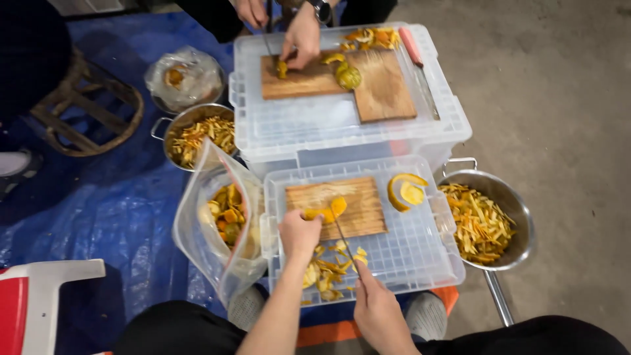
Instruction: Slicing citrus peels into thin strips on a wooden cutting board.
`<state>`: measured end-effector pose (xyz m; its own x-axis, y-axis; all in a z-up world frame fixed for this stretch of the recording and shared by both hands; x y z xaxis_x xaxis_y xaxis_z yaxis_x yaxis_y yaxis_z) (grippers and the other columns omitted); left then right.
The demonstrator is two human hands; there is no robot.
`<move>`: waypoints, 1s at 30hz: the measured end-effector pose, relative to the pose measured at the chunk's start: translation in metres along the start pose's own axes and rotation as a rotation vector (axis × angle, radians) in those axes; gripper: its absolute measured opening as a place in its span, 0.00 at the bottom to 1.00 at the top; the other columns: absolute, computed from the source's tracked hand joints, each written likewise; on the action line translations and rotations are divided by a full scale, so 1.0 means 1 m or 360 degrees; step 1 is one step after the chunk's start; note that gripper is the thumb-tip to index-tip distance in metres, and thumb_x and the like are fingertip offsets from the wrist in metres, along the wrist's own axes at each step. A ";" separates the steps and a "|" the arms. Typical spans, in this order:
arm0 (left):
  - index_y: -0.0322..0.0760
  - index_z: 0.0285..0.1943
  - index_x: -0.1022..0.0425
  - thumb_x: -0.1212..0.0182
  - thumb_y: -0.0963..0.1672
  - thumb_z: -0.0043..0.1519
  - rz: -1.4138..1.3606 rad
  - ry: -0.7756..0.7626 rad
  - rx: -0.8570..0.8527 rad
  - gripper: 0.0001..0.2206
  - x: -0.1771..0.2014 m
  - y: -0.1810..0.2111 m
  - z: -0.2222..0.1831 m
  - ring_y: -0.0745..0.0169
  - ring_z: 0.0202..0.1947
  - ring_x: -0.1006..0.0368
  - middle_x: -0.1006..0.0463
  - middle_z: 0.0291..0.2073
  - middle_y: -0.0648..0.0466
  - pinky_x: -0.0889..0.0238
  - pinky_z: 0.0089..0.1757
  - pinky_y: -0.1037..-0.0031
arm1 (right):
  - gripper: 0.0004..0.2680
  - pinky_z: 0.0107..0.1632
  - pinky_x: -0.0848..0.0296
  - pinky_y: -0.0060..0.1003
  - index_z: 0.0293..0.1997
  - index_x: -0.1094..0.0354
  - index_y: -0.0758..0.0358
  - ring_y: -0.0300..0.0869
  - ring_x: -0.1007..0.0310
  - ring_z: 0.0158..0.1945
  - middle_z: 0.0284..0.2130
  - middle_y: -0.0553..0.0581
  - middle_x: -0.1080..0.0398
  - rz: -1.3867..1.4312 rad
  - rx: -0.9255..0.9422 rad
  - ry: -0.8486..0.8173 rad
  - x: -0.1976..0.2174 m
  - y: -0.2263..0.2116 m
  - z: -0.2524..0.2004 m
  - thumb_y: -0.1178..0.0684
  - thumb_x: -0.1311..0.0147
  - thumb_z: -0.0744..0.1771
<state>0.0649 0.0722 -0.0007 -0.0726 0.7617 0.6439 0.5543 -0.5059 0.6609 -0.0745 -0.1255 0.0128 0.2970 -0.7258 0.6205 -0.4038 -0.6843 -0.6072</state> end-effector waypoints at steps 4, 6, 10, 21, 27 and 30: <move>0.44 0.25 0.37 0.30 0.48 0.61 -0.0109 -0.0119 0.0096 0.18 0.003 0.003 -0.010 0.64 0.24 0.34 0.30 0.23 0.58 0.41 0.28 0.70 | 0.21 0.51 0.32 0.40 0.77 0.50 0.40 0.51 0.26 0.48 0.40 0.58 0.23 0.0005 -0.0090 -0.0043 -0.002 -0.012 -0.005 0.46 0.62 0.71; 0.39 0.39 0.32 0.31 0.48 0.60 -0.0117 -0.0109 0.0095 0.13 -0.003 -0.002 -0.004 0.52 0.36 0.27 0.25 0.35 0.50 0.34 0.36 0.60 | 0.21 0.47 0.31 0.41 0.76 0.49 0.42 0.50 0.26 0.40 0.33 0.58 0.26 -0.0007 -0.0035 -0.0029 -0.002 -0.017 -0.004 0.46 0.61 0.71; 0.40 0.49 0.38 0.35 0.46 0.63 -0.0086 -0.0288 0.0214 0.15 0.008 0.010 -0.008 0.49 0.40 0.26 0.28 0.44 0.47 0.30 0.37 0.58 | 0.21 0.42 0.36 0.38 0.78 0.52 0.45 0.46 0.32 0.35 0.28 0.55 0.29 0.0043 -0.0067 -0.0152 0.007 -0.033 -0.007 0.47 0.63 0.72; 0.32 0.70 0.46 0.32 0.56 0.62 0.1356 -0.0964 -0.0872 0.38 -0.014 0.021 -0.088 0.43 0.68 0.49 0.46 0.68 0.45 0.43 0.59 0.48 | 0.25 0.46 0.26 0.54 0.76 0.53 0.53 0.60 0.18 0.39 0.43 0.69 0.22 -0.0239 0.0422 0.0079 -0.045 0.038 0.044 0.56 0.57 0.67; 0.32 0.82 0.71 0.50 0.42 0.68 0.1657 -0.1128 -0.0623 0.37 -0.012 0.029 -0.080 0.43 0.80 0.79 0.77 0.81 0.46 0.67 0.71 0.48 | 0.22 0.40 0.28 0.52 0.75 0.55 0.42 0.60 0.21 0.38 0.38 0.64 0.21 -0.0262 0.0103 -0.0107 -0.044 0.028 0.044 0.44 0.58 0.70; 0.34 0.81 0.69 0.41 0.40 0.65 0.1650 -0.0936 -0.0853 0.41 -0.017 0.031 -0.066 0.45 0.79 0.80 0.75 0.81 0.47 0.72 0.71 0.48 | 0.22 0.27 0.40 0.38 0.78 0.58 0.45 0.43 0.35 0.18 0.19 0.51 0.29 -0.0241 0.0162 -0.0242 -0.044 0.022 0.046 0.44 0.61 0.72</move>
<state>0.0287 0.0169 0.0348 0.6329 -0.0843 0.7696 -0.2734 -0.9543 0.1203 -0.0565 -0.1115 -0.0508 0.4774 -0.6112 0.6313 -0.2574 -0.7842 -0.5646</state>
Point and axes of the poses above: each hand's wrist, its own z-axis towards the middle knuckle, its own x-axis out of the back of the hand, y = z × x, the point moved 8 cm from there along z, towards the middle knuckle
